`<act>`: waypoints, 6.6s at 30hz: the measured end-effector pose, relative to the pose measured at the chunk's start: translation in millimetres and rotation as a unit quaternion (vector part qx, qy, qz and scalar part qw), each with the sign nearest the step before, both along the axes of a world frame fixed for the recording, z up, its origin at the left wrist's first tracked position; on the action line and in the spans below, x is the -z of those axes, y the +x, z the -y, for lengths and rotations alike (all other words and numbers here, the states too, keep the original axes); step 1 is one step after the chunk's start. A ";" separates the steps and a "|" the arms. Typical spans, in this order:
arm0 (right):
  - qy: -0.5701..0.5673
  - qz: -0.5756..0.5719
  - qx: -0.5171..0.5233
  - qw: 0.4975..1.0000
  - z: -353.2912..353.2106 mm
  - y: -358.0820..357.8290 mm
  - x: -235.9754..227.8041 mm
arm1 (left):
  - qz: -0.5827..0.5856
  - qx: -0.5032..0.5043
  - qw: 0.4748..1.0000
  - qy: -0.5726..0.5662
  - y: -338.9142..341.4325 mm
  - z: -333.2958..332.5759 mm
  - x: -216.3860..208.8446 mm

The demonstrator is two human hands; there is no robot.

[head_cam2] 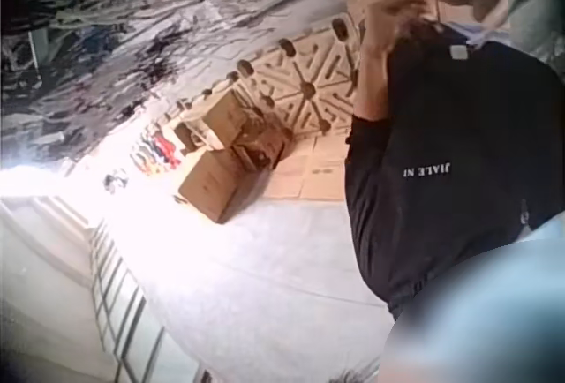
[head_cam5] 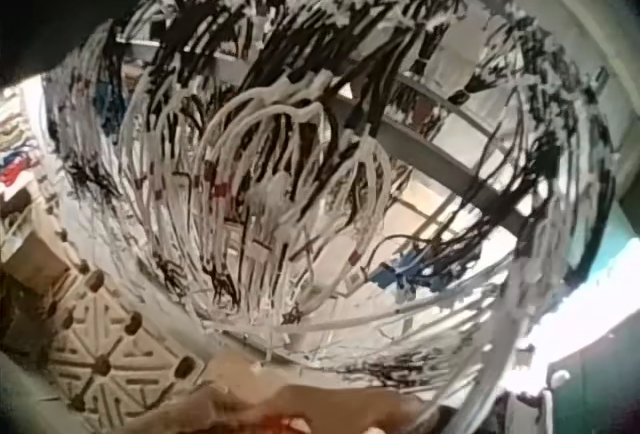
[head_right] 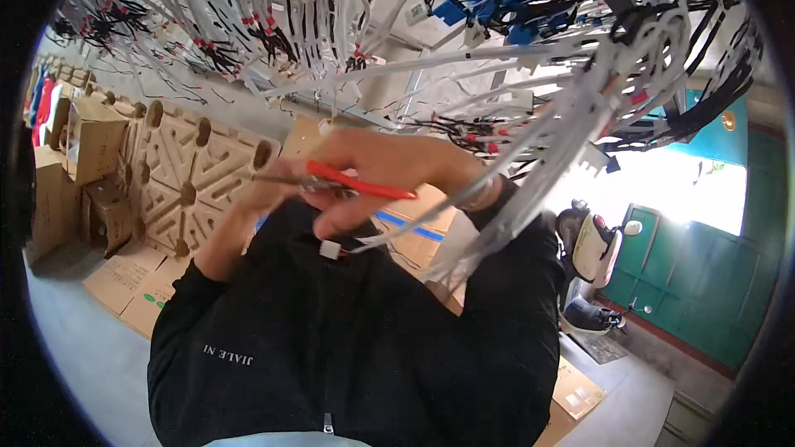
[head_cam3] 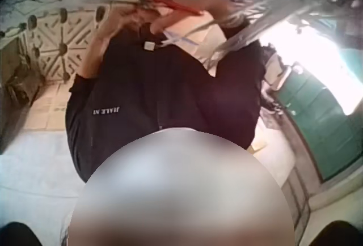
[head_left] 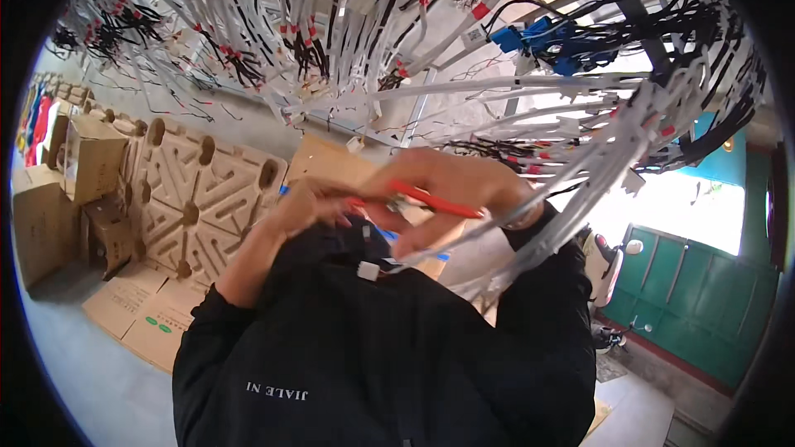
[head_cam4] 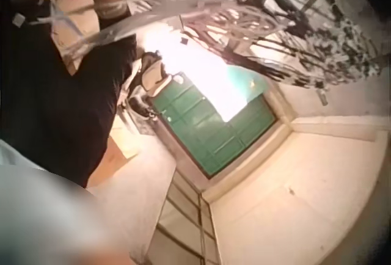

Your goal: The person is inspecting and trimming components of wire harnesses hanging on a rack.

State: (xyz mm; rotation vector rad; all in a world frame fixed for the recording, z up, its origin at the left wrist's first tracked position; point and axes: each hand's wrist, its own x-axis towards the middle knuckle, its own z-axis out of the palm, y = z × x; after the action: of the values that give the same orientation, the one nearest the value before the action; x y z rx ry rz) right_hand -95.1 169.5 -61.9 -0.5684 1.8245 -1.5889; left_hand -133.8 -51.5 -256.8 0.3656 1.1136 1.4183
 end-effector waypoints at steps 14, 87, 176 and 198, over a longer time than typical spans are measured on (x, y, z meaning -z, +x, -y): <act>-0.092 -0.006 0.041 0.995 -2.5 39.2 -19.2 | -0.724 -0.283 0.623 0.093 -12.8 -168.5 -52.8; 0.045 0.083 0.213 0.973 16.2 47.2 -7.5 | -0.048 0.172 0.975 0.131 -52.2 89.4 -46.4; -0.164 0.189 0.195 0.948 29.8 -21.9 36.7 | -0.122 -0.176 0.975 0.062 -71.8 81.8 -138.4; -0.187 0.195 0.209 0.940 30.6 -30.9 39.3 | -0.613 -0.274 0.734 0.098 -56.1 32.1 -152.5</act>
State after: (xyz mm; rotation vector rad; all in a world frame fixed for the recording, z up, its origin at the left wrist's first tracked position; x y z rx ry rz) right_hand -125.9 138.9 -101.2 -0.0016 1.4078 -2.1763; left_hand -189.9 -83.7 -104.3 1.3473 2.2746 1.8188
